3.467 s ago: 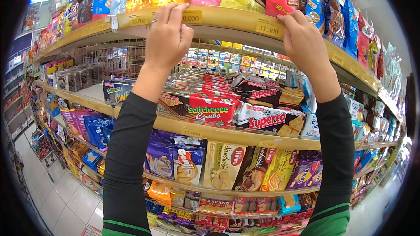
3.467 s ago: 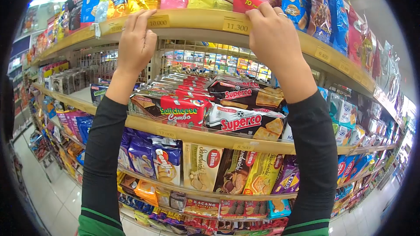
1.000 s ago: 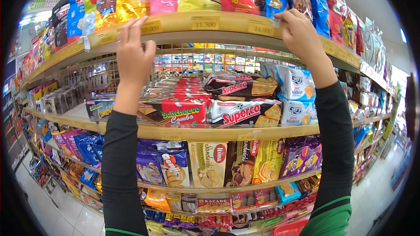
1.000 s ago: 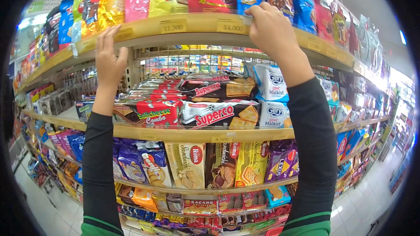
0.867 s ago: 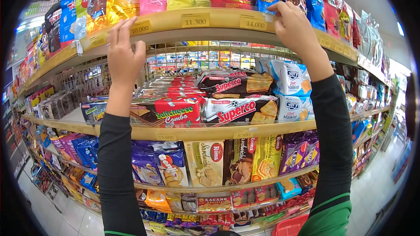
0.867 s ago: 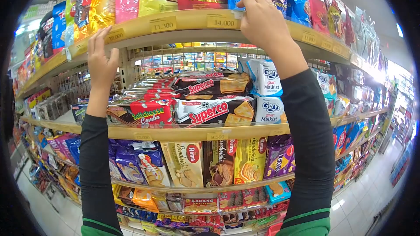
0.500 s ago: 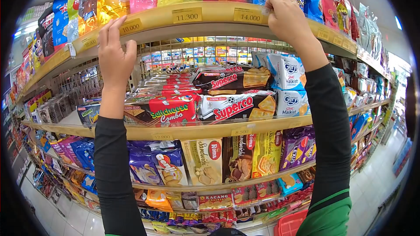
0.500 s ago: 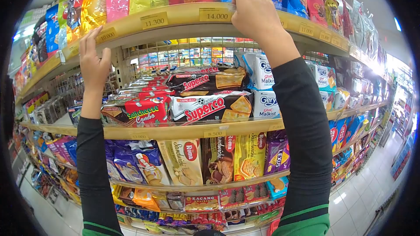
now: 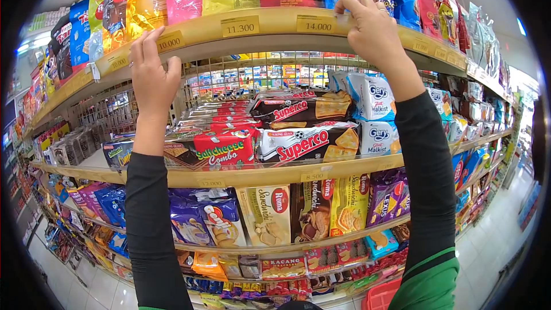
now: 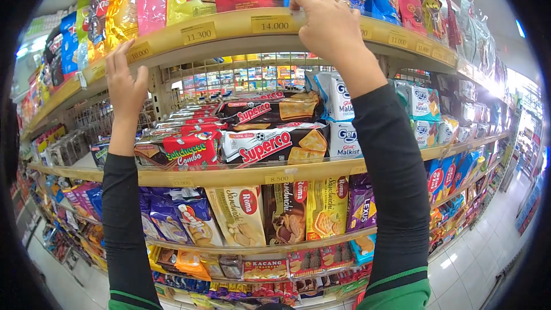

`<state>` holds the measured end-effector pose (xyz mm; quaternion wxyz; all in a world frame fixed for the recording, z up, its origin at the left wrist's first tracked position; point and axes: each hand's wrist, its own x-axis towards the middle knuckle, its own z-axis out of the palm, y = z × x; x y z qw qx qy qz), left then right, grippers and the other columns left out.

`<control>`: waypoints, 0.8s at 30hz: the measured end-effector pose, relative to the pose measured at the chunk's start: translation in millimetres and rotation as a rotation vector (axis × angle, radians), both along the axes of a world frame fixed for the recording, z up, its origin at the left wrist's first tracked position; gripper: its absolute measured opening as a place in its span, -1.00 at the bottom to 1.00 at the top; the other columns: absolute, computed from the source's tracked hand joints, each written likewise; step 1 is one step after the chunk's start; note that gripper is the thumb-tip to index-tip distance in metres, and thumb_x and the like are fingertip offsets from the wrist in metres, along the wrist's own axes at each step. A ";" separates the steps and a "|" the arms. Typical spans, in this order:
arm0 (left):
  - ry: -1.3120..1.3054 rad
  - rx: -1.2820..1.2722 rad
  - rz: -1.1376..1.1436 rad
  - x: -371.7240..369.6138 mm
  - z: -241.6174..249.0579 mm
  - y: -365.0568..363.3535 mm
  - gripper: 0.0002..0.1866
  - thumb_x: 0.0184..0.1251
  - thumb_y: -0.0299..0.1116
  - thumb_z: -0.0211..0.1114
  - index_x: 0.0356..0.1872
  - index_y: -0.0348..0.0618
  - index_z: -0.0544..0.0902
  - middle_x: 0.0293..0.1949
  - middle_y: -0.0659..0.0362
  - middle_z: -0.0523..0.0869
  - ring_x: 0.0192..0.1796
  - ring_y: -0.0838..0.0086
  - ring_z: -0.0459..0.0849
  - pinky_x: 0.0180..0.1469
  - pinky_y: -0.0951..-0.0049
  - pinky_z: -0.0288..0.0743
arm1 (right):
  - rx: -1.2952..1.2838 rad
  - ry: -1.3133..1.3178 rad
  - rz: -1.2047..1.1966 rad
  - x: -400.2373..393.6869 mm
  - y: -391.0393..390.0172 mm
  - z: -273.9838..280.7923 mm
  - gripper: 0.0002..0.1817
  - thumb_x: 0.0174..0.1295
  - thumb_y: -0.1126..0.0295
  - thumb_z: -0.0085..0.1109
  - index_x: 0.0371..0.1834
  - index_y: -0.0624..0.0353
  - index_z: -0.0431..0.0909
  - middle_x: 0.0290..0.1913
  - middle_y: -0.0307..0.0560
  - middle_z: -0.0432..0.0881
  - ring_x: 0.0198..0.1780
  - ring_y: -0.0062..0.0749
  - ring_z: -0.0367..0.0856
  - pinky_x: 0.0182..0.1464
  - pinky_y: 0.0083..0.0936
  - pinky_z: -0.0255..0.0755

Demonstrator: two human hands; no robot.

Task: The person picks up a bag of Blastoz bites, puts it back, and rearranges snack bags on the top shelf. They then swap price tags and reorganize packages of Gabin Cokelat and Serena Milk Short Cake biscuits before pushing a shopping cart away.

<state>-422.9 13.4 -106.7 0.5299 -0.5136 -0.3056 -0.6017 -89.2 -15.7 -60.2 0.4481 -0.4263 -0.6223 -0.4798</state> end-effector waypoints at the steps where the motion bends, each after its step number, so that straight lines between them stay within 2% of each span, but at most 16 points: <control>1: -0.002 -0.009 0.000 0.0 -0.2 -0.3 -0.53 -0.06 -0.46 0.08 0.02 -0.15 0.42 -0.01 0.02 0.43 0.12 0.17 0.35 0.18 0.25 0.20 | 0.014 0.007 -0.005 -0.4 0.2 -1.5 -0.65 -0.10 0.49 0.03 -0.18 -0.15 0.42 -0.18 -0.09 0.44 -0.02 -0.07 0.39 -0.06 -0.05 0.24; 8: -0.009 -0.060 0.039 0.0 2.6 -6.0 -0.54 -0.04 -0.44 0.09 0.02 -0.15 0.40 -0.06 0.01 0.44 0.07 0.16 0.38 0.14 0.25 0.23 | 0.142 0.082 -0.013 -10.6 3.1 -11.9 -0.72 -0.10 0.45 0.09 -0.26 -0.11 0.44 -0.19 -0.14 0.42 -0.05 -0.13 0.38 -0.11 -0.11 0.24; 11: -0.082 -0.164 0.126 5.2 11.2 -11.4 -0.55 -0.08 -0.39 0.13 -0.03 -0.11 0.41 -0.10 0.04 0.43 0.01 0.18 0.39 0.05 0.19 0.30 | 0.151 0.107 -0.009 -13.4 3.3 -14.0 -0.71 -0.13 0.43 0.14 -0.26 -0.10 0.44 -0.19 -0.14 0.40 -0.06 -0.13 0.36 -0.10 -0.11 0.23; 14: -0.136 -0.034 0.353 24.8 16.2 -5.4 -0.52 -0.10 -0.34 0.16 -0.02 -0.10 0.41 -0.08 0.09 0.42 0.03 0.22 0.38 0.03 0.17 0.32 | 0.128 0.121 -0.001 -13.3 2.5 -14.6 -0.67 -0.15 0.42 0.18 -0.24 -0.10 0.43 -0.19 -0.12 0.39 -0.05 -0.11 0.35 -0.11 -0.10 0.23; 17: 0.100 0.118 0.249 70.3 20.4 -17.3 -0.54 -0.11 -0.34 0.16 -0.04 -0.07 0.45 -0.09 0.16 0.44 0.03 0.31 0.40 0.10 0.27 0.22 | 0.090 0.135 0.009 -15.3 0.0 -15.9 -0.66 -0.15 0.42 0.18 -0.23 -0.10 0.42 -0.19 -0.11 0.38 -0.03 -0.10 0.34 -0.11 -0.08 0.23; 20: 0.265 -0.061 0.041 109.6 22.3 -16.0 -0.60 0.01 -0.34 0.14 -0.03 -0.03 0.46 -0.09 0.15 0.47 0.00 0.25 0.42 0.09 0.23 0.21 | 0.077 0.135 0.006 -15.0 -0.5 -16.3 -0.66 -0.15 0.43 0.18 -0.22 -0.10 0.42 -0.18 -0.09 0.38 -0.01 -0.08 0.33 -0.11 -0.08 0.23; 24: 0.259 -0.083 -0.058 132.0 32.4 -11.7 -0.78 0.07 -0.30 0.18 -0.21 0.01 0.52 -0.23 0.23 0.52 -0.11 0.32 0.49 -0.03 0.27 0.27 | 0.085 0.155 0.028 -15.7 -0.8 -18.1 -0.66 -0.15 0.44 0.17 -0.23 -0.08 0.43 -0.16 -0.06 0.37 0.00 -0.07 0.31 -0.11 -0.07 0.23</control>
